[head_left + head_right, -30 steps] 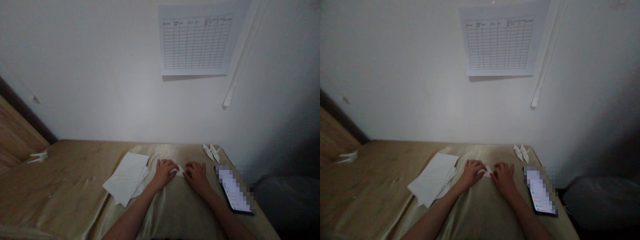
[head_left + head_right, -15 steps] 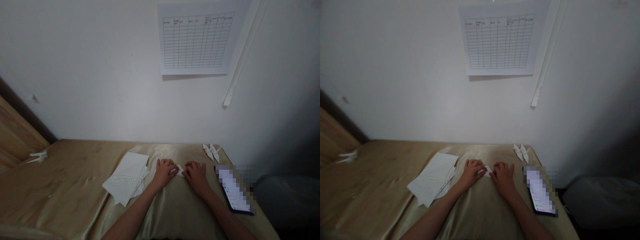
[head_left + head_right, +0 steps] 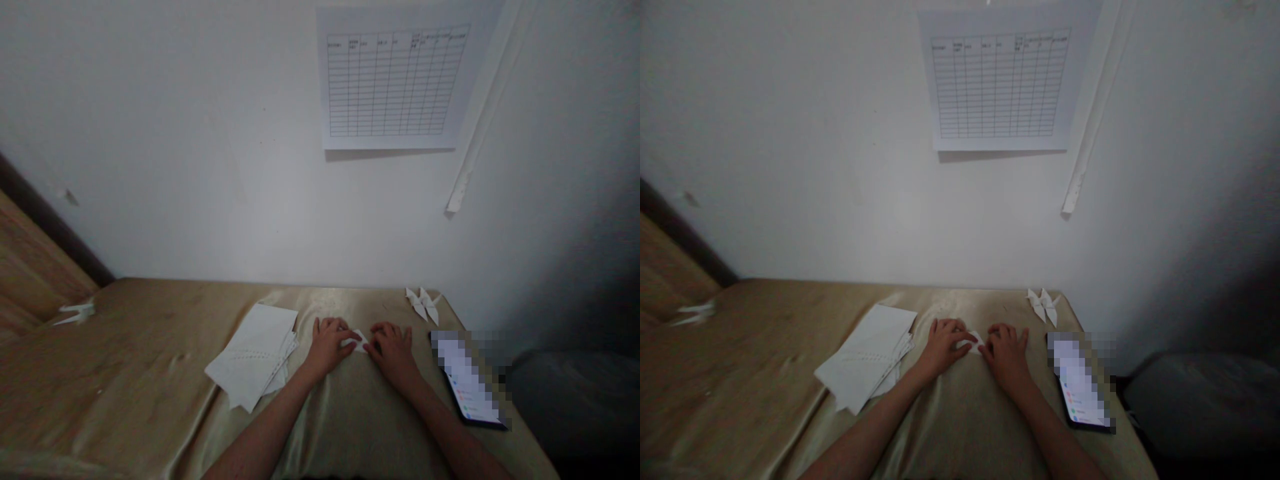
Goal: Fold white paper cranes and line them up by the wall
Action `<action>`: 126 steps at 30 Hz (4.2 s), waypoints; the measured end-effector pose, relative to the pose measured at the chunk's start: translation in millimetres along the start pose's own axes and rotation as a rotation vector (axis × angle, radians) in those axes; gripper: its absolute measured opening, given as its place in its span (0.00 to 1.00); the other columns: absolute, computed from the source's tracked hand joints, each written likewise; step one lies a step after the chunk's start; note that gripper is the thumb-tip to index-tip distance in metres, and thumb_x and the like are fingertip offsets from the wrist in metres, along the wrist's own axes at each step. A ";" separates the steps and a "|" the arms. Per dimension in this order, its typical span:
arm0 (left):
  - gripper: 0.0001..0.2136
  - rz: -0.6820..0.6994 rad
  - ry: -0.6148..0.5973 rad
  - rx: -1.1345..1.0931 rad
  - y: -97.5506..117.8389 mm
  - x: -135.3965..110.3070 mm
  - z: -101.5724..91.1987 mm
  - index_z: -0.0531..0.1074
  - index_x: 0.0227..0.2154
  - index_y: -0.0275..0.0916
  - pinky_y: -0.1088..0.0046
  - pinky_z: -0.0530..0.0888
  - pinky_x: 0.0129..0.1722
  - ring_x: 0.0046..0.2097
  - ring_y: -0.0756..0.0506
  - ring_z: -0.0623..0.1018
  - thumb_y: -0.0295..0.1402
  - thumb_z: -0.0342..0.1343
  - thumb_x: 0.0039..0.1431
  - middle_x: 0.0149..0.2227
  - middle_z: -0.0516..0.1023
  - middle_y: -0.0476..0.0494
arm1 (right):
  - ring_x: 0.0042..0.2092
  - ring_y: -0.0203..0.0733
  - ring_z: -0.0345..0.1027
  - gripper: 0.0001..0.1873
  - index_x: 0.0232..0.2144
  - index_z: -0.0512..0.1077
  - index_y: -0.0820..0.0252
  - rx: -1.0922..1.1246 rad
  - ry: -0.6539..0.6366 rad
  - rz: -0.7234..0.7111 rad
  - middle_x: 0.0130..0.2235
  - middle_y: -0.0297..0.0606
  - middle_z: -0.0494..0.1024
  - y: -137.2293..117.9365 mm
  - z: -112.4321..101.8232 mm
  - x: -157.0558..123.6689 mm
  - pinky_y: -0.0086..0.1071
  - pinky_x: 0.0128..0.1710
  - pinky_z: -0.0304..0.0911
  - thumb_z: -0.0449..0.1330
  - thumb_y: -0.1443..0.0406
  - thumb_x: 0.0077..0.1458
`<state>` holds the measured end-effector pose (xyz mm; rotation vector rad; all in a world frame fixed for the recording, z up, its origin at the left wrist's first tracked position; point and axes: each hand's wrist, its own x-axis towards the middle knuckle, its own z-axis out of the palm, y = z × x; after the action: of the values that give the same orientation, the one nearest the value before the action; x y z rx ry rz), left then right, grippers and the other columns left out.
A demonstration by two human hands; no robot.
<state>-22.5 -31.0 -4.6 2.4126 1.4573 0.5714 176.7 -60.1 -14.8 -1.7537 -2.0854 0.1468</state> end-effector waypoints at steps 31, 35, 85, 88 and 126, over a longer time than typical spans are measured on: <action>0.08 -0.055 0.005 -0.021 2.2 0.4 2.3 0.79 0.41 0.59 0.37 0.43 0.63 0.57 0.39 0.67 0.45 0.63 0.57 0.49 0.73 0.50 | 0.55 0.54 0.60 0.12 0.40 0.71 0.51 -0.061 0.005 -0.009 0.51 0.42 0.71 -7.3 0.1 -0.5 0.70 0.60 0.39 0.56 0.53 0.61; 0.09 -0.063 0.014 -0.025 4.3 0.1 0.9 0.79 0.41 0.58 0.38 0.43 0.64 0.57 0.39 0.67 0.44 0.64 0.57 0.49 0.74 0.50 | 0.55 0.54 0.60 0.12 0.40 0.72 0.51 -0.037 0.013 0.006 0.51 0.42 0.71 -8.0 -0.9 -0.4 0.68 0.60 0.39 0.57 0.53 0.59; 0.09 -0.055 0.016 -0.035 4.1 -0.9 1.9 0.79 0.41 0.59 0.39 0.44 0.64 0.56 0.39 0.67 0.43 0.64 0.56 0.48 0.73 0.51 | 0.64 0.55 0.51 0.11 0.37 0.74 0.53 -0.125 0.021 -0.135 0.53 0.39 0.72 6.7 -3.5 -8.0 0.68 0.65 0.25 0.53 0.69 0.61; 0.10 -0.062 0.004 -0.036 4.5 -1.0 0.7 0.79 0.42 0.59 0.39 0.44 0.64 0.56 0.39 0.67 0.43 0.64 0.56 0.48 0.73 0.50 | 0.64 0.55 0.51 0.10 0.38 0.75 0.53 -0.088 0.000 -0.104 0.53 0.38 0.72 5.0 -7.1 -8.3 0.67 0.64 0.28 0.53 0.68 0.62; 0.12 -0.116 0.091 0.029 17.4 -2.0 7.3 0.78 0.39 0.53 0.38 0.42 0.64 0.55 0.39 0.67 0.46 0.66 0.52 0.47 0.72 0.49 | 0.56 0.54 0.61 0.13 0.39 0.73 0.50 -0.020 0.002 0.015 0.52 0.41 0.70 6.1 0.8 -4.4 0.64 0.61 0.42 0.57 0.51 0.60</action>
<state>-6.3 -41.0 -4.2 2.3330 1.6406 0.6452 182.6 -63.0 -18.6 -1.7809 -2.0792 0.1294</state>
